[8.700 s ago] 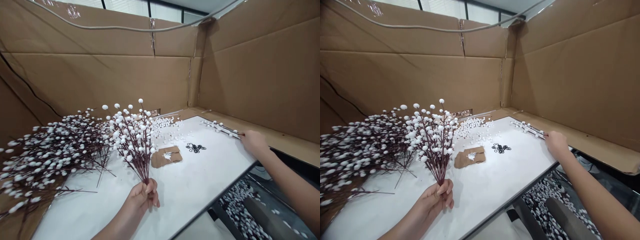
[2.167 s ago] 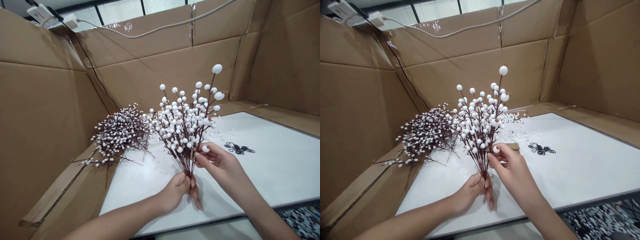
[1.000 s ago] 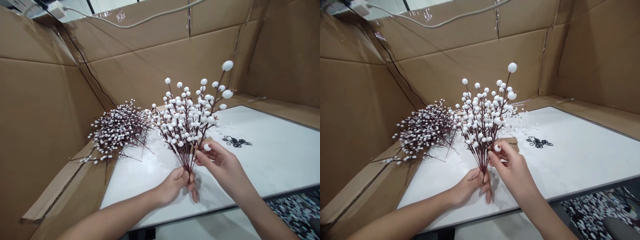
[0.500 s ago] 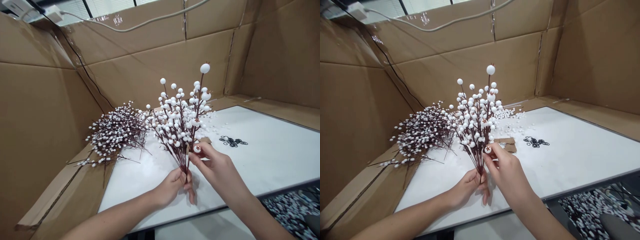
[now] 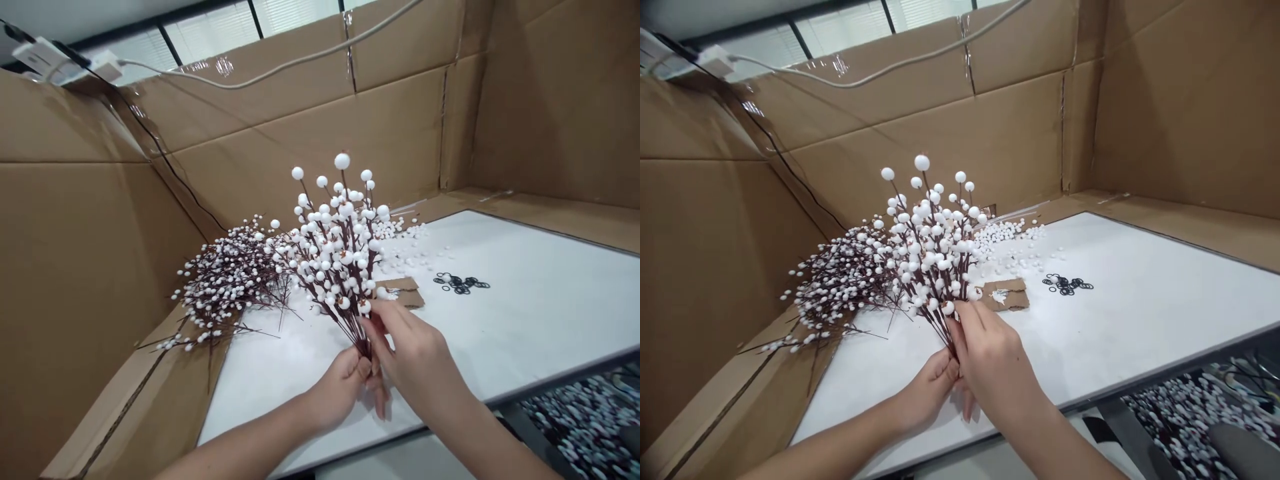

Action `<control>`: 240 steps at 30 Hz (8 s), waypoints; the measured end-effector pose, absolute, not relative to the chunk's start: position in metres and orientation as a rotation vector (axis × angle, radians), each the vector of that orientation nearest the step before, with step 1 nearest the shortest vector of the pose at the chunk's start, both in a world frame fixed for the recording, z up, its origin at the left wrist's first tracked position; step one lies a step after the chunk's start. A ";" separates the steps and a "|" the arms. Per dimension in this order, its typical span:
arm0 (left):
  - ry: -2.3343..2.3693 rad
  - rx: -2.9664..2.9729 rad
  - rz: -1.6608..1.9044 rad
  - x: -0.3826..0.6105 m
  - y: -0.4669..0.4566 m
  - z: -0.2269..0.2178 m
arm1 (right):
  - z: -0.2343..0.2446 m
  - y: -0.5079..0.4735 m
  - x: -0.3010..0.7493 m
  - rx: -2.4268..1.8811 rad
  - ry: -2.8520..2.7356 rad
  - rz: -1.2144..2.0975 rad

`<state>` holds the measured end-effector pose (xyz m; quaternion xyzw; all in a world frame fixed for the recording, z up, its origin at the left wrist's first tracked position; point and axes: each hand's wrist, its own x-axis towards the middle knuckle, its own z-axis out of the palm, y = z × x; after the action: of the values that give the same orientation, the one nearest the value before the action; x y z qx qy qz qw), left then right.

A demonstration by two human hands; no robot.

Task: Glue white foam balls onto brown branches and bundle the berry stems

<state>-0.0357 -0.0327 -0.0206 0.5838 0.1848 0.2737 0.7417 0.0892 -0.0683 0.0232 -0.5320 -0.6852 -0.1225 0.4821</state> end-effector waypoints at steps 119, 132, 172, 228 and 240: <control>0.935 0.706 1.403 -0.014 -0.070 0.039 | 0.028 -0.066 0.057 -0.996 -1.611 1.012; 0.818 0.809 1.442 -0.015 -0.053 0.033 | 0.022 -0.065 0.073 -0.983 -1.713 0.956; 0.900 0.801 1.443 -0.006 -0.056 0.040 | 0.032 -0.080 0.078 -1.338 -1.721 0.950; 0.861 0.571 1.791 0.008 -0.050 0.046 | 0.034 -0.052 0.082 -0.767 -1.447 1.420; 0.869 0.944 1.250 -0.019 -0.052 0.047 | 0.027 -0.053 0.080 -0.855 -1.408 1.397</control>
<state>-0.0194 -0.0523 0.0468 0.4112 0.3789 0.5448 0.6249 0.0801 -0.0528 0.0269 -0.3493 -0.5749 0.5703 0.4714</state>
